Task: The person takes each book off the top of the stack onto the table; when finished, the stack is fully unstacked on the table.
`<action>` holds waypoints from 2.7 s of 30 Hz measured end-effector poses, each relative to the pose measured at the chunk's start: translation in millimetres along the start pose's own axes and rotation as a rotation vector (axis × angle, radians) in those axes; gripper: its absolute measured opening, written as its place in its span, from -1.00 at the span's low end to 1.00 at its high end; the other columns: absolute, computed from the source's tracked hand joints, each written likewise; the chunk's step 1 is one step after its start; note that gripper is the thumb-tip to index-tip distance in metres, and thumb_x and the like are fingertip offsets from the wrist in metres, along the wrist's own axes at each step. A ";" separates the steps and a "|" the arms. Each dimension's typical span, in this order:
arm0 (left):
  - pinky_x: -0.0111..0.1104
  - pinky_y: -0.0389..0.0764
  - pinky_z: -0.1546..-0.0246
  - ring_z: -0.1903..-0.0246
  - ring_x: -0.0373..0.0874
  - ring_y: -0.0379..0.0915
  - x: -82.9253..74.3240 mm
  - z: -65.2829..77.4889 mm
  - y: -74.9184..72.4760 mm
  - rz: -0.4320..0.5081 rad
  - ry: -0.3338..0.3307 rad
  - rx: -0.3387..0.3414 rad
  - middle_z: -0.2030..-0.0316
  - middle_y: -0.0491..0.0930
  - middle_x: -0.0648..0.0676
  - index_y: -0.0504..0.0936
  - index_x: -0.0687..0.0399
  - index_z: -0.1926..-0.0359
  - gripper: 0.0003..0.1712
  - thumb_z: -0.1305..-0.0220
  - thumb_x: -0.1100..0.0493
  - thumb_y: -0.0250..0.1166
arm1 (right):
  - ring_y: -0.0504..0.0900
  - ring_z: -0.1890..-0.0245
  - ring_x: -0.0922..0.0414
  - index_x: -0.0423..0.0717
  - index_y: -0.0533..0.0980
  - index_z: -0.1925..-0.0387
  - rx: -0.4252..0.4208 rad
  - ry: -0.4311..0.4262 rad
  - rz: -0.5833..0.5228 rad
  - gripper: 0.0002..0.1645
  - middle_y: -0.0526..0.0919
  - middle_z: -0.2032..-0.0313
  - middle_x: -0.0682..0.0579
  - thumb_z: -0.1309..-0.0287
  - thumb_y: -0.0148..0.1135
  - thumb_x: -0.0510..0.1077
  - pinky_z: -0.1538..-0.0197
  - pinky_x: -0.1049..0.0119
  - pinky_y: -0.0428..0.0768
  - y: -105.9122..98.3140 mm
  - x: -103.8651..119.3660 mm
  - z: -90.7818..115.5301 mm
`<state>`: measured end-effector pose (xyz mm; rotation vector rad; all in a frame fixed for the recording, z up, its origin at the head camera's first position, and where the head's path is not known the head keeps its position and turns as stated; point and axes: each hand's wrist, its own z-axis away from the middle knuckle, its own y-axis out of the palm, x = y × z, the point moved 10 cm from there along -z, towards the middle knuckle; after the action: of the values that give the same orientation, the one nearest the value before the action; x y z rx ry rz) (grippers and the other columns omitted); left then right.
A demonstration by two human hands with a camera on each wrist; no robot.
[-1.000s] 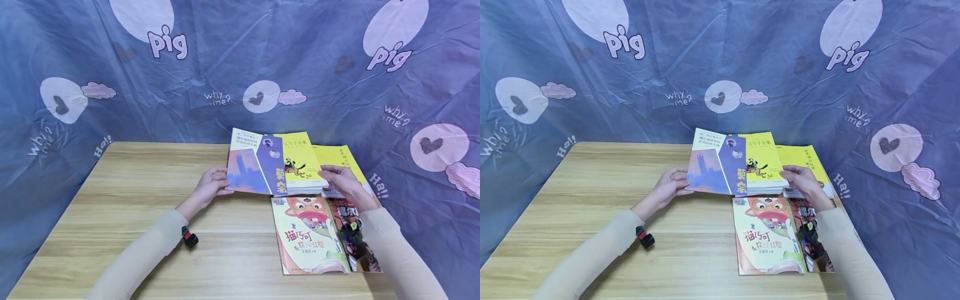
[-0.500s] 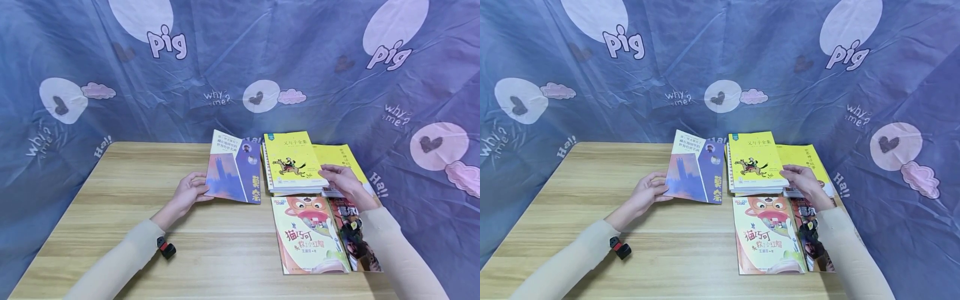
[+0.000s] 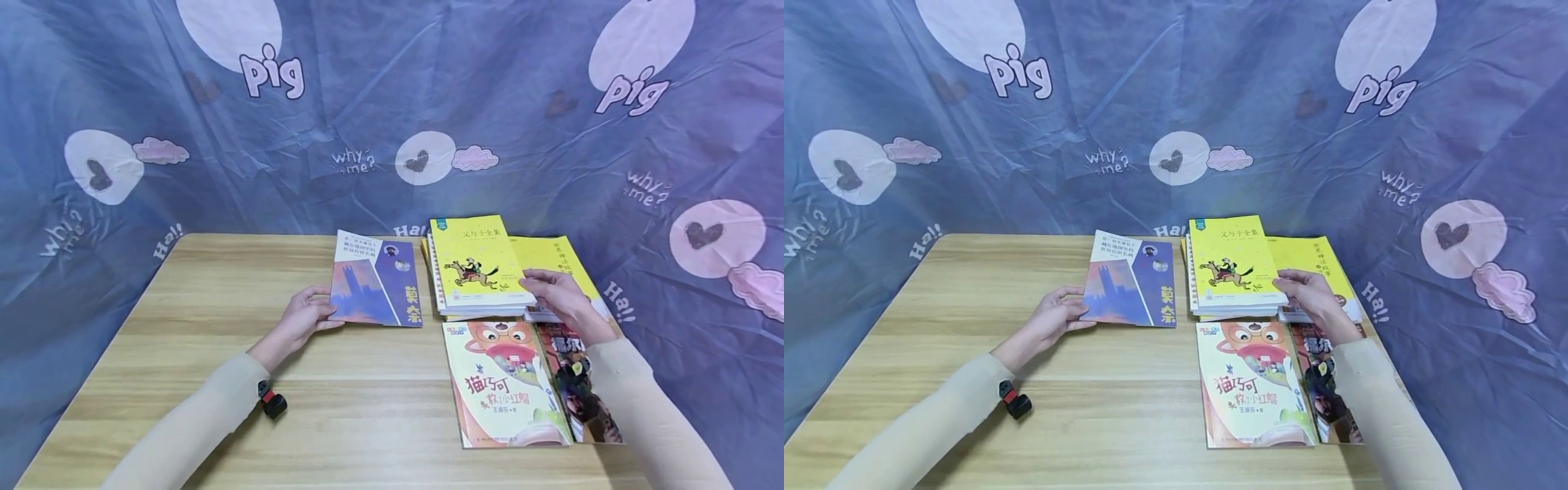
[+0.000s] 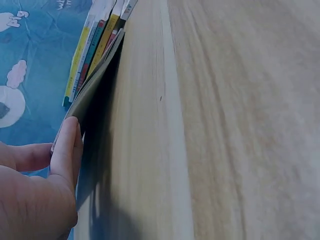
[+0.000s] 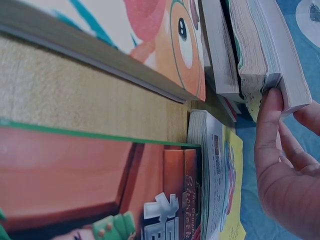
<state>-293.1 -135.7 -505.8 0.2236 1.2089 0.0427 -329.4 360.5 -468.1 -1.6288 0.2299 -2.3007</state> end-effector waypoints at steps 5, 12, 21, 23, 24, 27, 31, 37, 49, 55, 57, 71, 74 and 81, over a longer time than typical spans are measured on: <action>-0.25 0.89 -0.01 0.17 -0.14 0.65 5.3 -8.7 1.1 0.000 -0.013 -0.010 -0.13 0.41 0.29 0.20 0.45 -0.44 -0.39 -0.42 0.55 0.08 | 0.50 0.16 0.40 -0.29 0.18 -0.58 0.001 -0.006 0.008 -0.06 0.57 0.11 0.54 -0.47 0.29 0.15 0.21 0.53 0.63 1.5 0.1 -0.4; -0.28 0.88 -0.02 -0.07 0.11 0.64 5.2 -17.5 4.7 -0.039 -0.010 -0.015 -0.38 0.31 0.49 0.18 0.46 -0.50 -0.35 -0.43 0.53 0.08 | 0.52 0.17 0.41 -0.30 0.18 -0.58 -0.002 -0.009 0.011 -0.04 0.52 0.04 0.48 -0.46 0.29 0.17 0.21 0.53 0.65 1.9 1.2 1.3; -0.24 0.87 -0.09 -0.28 0.31 0.49 6.3 -26.7 8.7 -0.083 -0.013 -0.015 -0.42 0.26 0.49 0.20 0.39 -0.51 -0.37 -0.49 0.47 0.09 | 0.49 0.24 0.41 -0.28 0.21 -0.57 -0.002 -0.001 -0.016 -0.11 0.53 0.05 0.51 -0.48 0.29 0.11 0.28 0.54 0.63 0.8 -1.0 -0.1; -0.23 0.86 -0.11 -0.28 0.31 0.49 6.4 -27.7 8.8 -0.091 -0.010 -0.011 -0.42 0.26 0.48 0.20 0.39 -0.52 -0.38 -0.50 0.47 0.09 | 0.47 0.24 0.40 -0.26 0.25 -0.54 -0.005 0.000 -0.023 -0.16 0.54 0.06 0.51 -0.47 0.30 0.09 0.30 0.54 0.61 0.6 -1.9 -0.7; -0.23 0.86 -0.12 -0.27 0.29 0.51 6.5 -28.1 8.7 -0.095 -0.009 -0.009 -0.42 0.26 0.48 0.21 0.38 -0.52 -0.37 -0.50 0.46 0.09 | 0.48 0.23 0.40 -0.24 0.26 -0.54 -0.006 -0.001 -0.023 -0.17 0.54 0.05 0.50 -0.47 0.30 0.09 0.30 0.54 0.62 0.5 -2.1 -0.9; -0.25 0.87 -0.10 -0.11 0.14 0.63 6.7 -29.5 7.7 -0.115 -0.009 -0.003 -0.38 0.32 0.46 0.23 0.37 -0.51 -0.38 -0.51 0.44 0.12 | 0.48 0.23 0.39 -0.20 0.31 -0.51 -0.011 -0.004 -0.023 -0.22 0.54 -0.03 0.44 -0.47 0.31 0.09 0.31 0.53 0.62 0.4 -1.7 -0.8; -0.34 0.89 0.01 0.15 -0.15 0.71 3.8 -28.5 2.7 -0.191 -0.003 -0.011 -0.27 0.47 0.39 0.33 0.34 -0.48 -0.41 -0.50 0.39 0.21 | 0.48 0.21 0.40 -0.20 0.31 -0.51 -0.013 0.001 -0.014 -0.20 0.52 -0.06 0.42 -0.46 0.31 0.12 0.28 0.54 0.62 0.5 -1.2 0.2; -0.41 0.90 0.21 0.30 -0.21 0.75 -23.2 -20.9 -10.7 -0.468 0.156 -0.107 -0.01 0.73 0.39 0.61 0.38 -0.24 -0.56 -0.36 0.40 0.37 | 0.49 0.15 0.42 -0.28 0.20 -0.57 -0.007 0.002 -0.002 -0.07 0.49 -0.02 0.47 -0.47 0.29 0.16 0.24 0.55 0.64 1.6 1.0 2.2; -0.36 0.90 0.30 0.48 -0.24 0.71 -38.9 -26.8 31.5 -0.314 0.181 -0.056 0.05 0.72 0.36 0.60 0.42 -0.24 -0.56 -0.38 0.37 0.35 | 0.49 0.18 0.42 -0.24 0.22 -0.57 -0.012 0.010 -0.005 -0.09 0.45 -0.23 0.31 -0.46 0.30 0.15 0.25 0.55 0.63 1.1 0.7 3.1; -0.34 0.91 0.28 0.50 -0.28 0.70 -30.7 -38.8 74.5 -0.220 0.154 0.017 -0.05 0.70 0.44 0.58 0.41 -0.27 -0.53 -0.40 0.32 0.37 | 0.54 0.16 0.49 -0.28 0.11 -0.62 0.006 0.011 0.006 -0.06 0.25 -0.55 -0.07 -0.52 0.23 0.12 0.19 0.55 0.67 4.0 -0.2 1.8; -0.38 0.90 0.28 0.48 -0.28 0.70 -27.0 -42.9 88.5 -0.200 0.142 0.043 -0.07 0.69 0.44 0.56 0.41 -0.29 -0.51 -0.41 0.32 0.37 | 0.52 0.18 0.48 -0.29 0.10 -0.63 0.011 0.007 0.007 -0.06 0.31 -0.51 -0.05 -0.52 0.23 0.12 0.21 0.54 0.66 4.5 0.2 2.2; -0.31 0.91 0.11 0.36 -0.16 0.73 -10.2 -65.0 161.2 -0.084 0.046 0.131 -0.07 0.71 0.38 0.54 0.35 -0.33 -0.48 -0.40 0.33 0.37 | 0.51 0.09 0.55 -0.27 0.09 -0.63 0.010 0.014 0.013 -0.05 -0.02 -0.68 -0.25 -0.53 0.21 0.14 0.16 0.59 0.66 4.5 1.1 4.1; -0.26 0.91 0.06 0.36 -0.16 0.72 -8.3 -68.0 171.0 -0.076 0.047 0.128 -0.01 0.74 0.34 0.56 0.31 -0.32 -0.48 -0.38 0.32 0.40 | 0.49 0.08 0.53 -0.27 0.11 -0.62 0.006 0.016 0.010 -0.06 -0.03 -0.69 -0.23 -0.52 0.23 0.14 0.18 0.59 0.64 3.9 1.2 4.2; -0.30 0.91 0.11 0.42 -0.20 0.70 -4.3 -72.2 180.5 -0.063 0.051 0.098 0.03 0.77 0.30 0.58 0.28 -0.29 -0.48 -0.33 0.33 0.44 | 0.47 0.13 0.46 -0.26 0.16 -0.61 -0.001 0.019 -0.012 -0.06 0.00 -0.68 -0.20 -0.48 0.27 0.16 0.24 0.58 0.60 3.6 -0.1 3.2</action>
<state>-346.2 50.8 -491.0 0.2711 1.2692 -0.0662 -325.8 357.3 -468.2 -1.6139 0.2268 -2.3263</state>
